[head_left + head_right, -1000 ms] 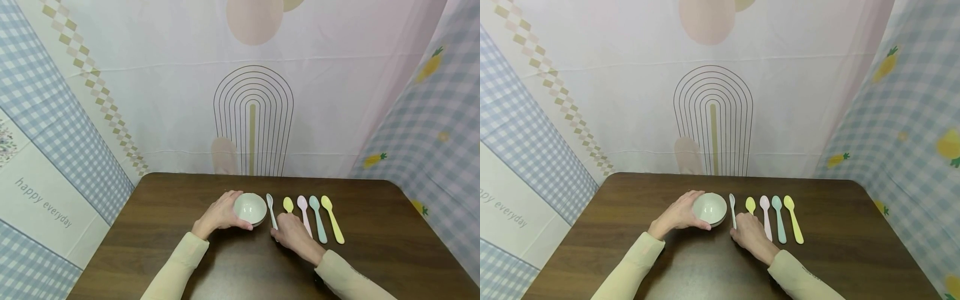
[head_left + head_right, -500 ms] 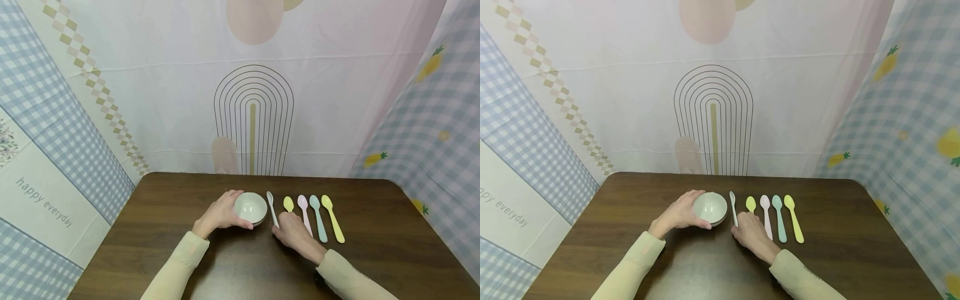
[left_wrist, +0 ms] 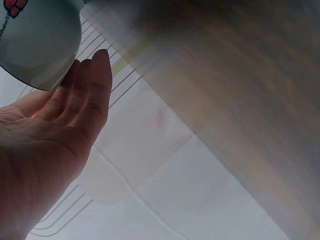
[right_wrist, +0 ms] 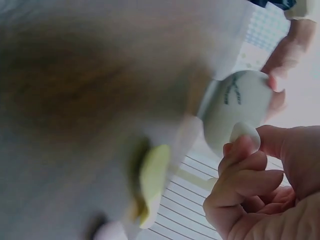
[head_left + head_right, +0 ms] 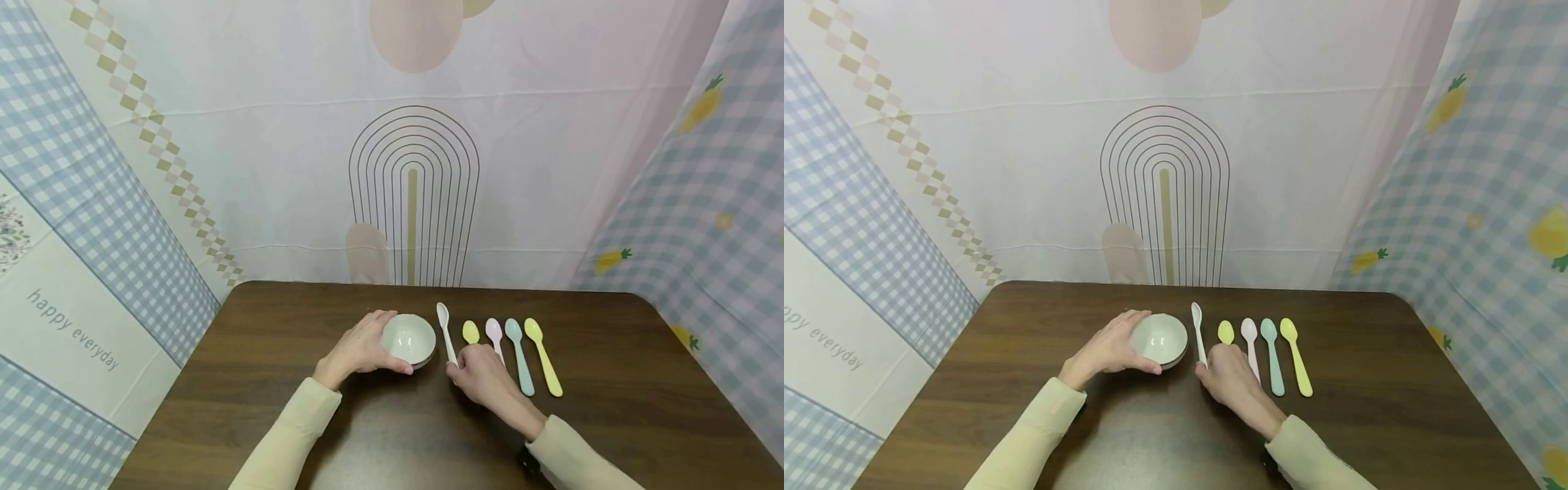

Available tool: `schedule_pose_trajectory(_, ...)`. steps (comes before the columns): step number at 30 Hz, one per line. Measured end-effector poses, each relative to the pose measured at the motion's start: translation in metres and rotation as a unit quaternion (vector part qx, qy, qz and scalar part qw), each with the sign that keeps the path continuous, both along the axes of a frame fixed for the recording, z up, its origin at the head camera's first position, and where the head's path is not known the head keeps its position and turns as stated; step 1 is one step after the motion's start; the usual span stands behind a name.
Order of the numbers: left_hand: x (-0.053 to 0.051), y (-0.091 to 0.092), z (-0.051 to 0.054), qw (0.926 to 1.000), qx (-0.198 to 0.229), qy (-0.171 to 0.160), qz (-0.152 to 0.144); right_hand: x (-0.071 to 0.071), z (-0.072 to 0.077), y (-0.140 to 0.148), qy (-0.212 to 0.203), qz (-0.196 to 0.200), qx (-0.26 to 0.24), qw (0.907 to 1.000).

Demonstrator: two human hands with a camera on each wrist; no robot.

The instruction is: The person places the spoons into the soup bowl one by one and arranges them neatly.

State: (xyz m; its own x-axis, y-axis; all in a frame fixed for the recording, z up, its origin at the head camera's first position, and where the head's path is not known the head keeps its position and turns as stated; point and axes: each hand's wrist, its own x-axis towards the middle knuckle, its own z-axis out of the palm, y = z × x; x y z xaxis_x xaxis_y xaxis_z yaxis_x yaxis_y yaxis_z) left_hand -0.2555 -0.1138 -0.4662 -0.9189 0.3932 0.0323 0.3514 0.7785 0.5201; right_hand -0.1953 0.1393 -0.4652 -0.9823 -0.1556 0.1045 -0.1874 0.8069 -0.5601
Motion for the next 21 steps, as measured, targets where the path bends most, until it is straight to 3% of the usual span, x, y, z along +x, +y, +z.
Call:
schedule_pose_trajectory(7, 0.0, -0.001, 0.0, 1.0, 0.004, 0.001, -0.004, 0.005, 0.015, 0.001, 0.004, -0.003, -0.02, 0.9998)
schedule_pose_trajectory(21, 0.0, -0.002, 0.001, 1.0, -0.005, 0.004, -0.004, 0.023, 0.039, -0.002, -0.082, 0.015, -0.086, 0.9928)
